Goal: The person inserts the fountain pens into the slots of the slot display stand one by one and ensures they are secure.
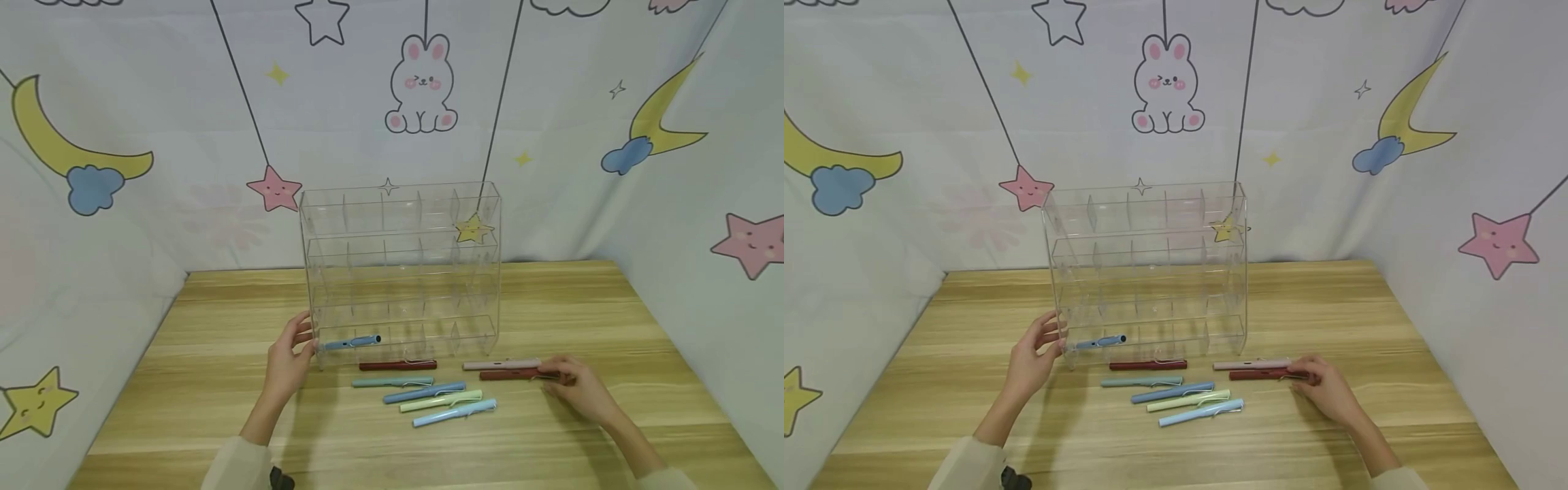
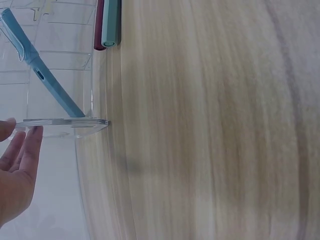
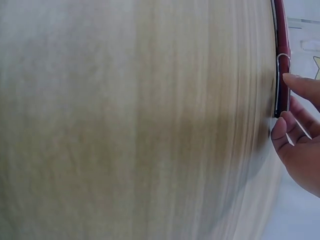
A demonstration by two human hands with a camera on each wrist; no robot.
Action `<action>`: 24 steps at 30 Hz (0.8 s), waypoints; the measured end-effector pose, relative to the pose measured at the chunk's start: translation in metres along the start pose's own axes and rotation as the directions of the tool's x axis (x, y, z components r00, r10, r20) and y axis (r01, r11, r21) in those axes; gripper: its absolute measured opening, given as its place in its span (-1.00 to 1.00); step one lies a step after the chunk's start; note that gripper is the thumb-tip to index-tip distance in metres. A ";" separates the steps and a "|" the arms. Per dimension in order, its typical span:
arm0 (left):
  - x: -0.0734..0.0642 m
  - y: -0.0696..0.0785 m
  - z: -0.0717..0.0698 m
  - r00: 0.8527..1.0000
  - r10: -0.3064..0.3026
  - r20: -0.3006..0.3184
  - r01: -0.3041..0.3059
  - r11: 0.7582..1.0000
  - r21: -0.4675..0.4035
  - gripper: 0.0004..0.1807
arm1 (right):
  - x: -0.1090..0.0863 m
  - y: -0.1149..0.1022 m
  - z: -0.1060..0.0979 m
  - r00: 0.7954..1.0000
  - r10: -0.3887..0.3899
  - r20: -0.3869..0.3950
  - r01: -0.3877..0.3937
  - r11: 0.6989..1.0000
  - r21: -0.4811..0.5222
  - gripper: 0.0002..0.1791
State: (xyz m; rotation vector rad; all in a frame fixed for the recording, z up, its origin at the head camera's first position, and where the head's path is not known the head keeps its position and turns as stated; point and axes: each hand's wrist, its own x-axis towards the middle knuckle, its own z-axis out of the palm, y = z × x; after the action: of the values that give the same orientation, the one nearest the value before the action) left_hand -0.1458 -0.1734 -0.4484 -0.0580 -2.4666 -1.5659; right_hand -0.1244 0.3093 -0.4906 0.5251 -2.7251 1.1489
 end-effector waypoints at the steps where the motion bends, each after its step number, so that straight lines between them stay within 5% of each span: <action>1: 0.000 0.000 0.000 1.000 -0.002 0.000 0.002 1.000 -0.002 -0.45 | 0.000 0.000 0.000 1.000 -0.004 -0.002 0.004 1.000 0.002 -0.71; 24: 0.001 0.001 -0.001 1.000 -0.009 -0.006 0.009 1.000 -0.006 -0.45 | -0.003 0.001 0.005 0.998 0.054 0.030 -0.054 0.999 -0.006 -0.76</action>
State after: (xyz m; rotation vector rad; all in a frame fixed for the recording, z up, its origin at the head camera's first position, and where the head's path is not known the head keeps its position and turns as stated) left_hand -0.1465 -0.1735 -0.4467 -0.0428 -2.4604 -1.5752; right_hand -0.1224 0.3070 -0.4954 0.4745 -2.7835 1.1556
